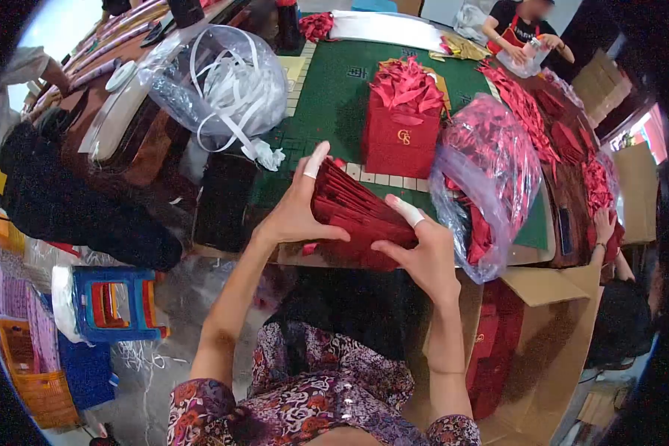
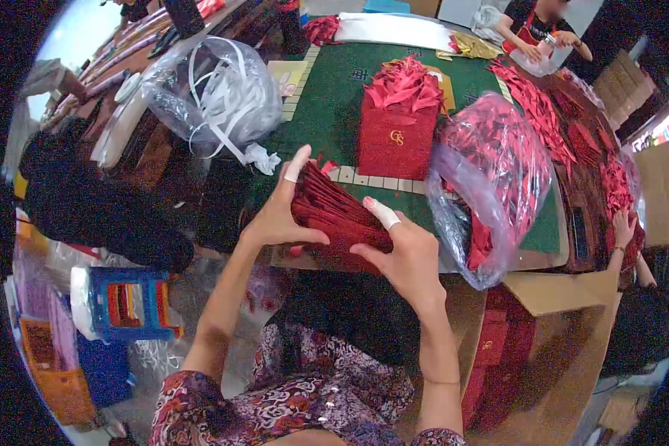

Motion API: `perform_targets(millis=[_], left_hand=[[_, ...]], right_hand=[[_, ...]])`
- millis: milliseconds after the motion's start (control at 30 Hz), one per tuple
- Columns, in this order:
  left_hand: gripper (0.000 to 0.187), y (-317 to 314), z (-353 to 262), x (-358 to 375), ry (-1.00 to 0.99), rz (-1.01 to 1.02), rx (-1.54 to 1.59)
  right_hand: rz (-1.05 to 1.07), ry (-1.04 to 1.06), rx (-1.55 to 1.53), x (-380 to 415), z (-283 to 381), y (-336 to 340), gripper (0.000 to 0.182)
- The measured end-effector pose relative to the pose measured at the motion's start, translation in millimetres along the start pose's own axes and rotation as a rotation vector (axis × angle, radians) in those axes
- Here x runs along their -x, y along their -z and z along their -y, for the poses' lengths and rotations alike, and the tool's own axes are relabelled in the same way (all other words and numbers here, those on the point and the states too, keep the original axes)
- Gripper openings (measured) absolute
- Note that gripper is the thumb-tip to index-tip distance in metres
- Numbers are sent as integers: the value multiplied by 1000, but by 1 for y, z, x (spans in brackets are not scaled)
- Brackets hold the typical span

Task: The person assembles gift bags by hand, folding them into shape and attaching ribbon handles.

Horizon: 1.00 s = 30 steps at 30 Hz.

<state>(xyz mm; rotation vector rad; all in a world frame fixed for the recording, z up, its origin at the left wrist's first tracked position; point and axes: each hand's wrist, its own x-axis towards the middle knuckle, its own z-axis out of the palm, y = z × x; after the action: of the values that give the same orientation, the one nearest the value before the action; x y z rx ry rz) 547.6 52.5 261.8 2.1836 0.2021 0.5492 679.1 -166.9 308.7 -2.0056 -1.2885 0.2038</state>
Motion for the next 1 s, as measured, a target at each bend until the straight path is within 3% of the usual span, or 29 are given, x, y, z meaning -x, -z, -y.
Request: perform_targets(millis=[167, 233, 267, 333, 367, 500, 667, 733, 767, 1000], left_hand=[[129, -13, 23, 4, -52, -20, 66], [128, -14, 23, 8, -40, -15, 62], [127, -13, 21, 8, -32, -13, 56], [129, -16, 21, 8, -59, 2, 77], [132, -19, 24, 9, -58, -14, 124], [141, -38, 14, 12, -83, -52, 401], [142, -40, 15, 21, -76, -65, 491], [139, -36, 17, 26, -16, -1, 311], [141, -36, 15, 26, 2, 16, 469], [140, -38, 9, 32, 52, 37, 615]], right_hand=[[-123, 31, -59, 16, -15, -5, 74], [-180, -105, -269, 27, -23, -7, 89], [-179, -107, -271, 32, -29, -12, 89], [-317, -84, -501, 43, -47, -30, 106], [-282, -73, -544, 47, -55, -41, 116], [-381, -100, -873, 48, -51, -85, 83], [-349, 8, -804, 36, -57, -89, 79], [-379, 0, -846, 38, -65, -96, 79], [-365, -50, -843, 41, -71, -100, 84], [-473, -22, -803, 44, -71, -115, 90]])
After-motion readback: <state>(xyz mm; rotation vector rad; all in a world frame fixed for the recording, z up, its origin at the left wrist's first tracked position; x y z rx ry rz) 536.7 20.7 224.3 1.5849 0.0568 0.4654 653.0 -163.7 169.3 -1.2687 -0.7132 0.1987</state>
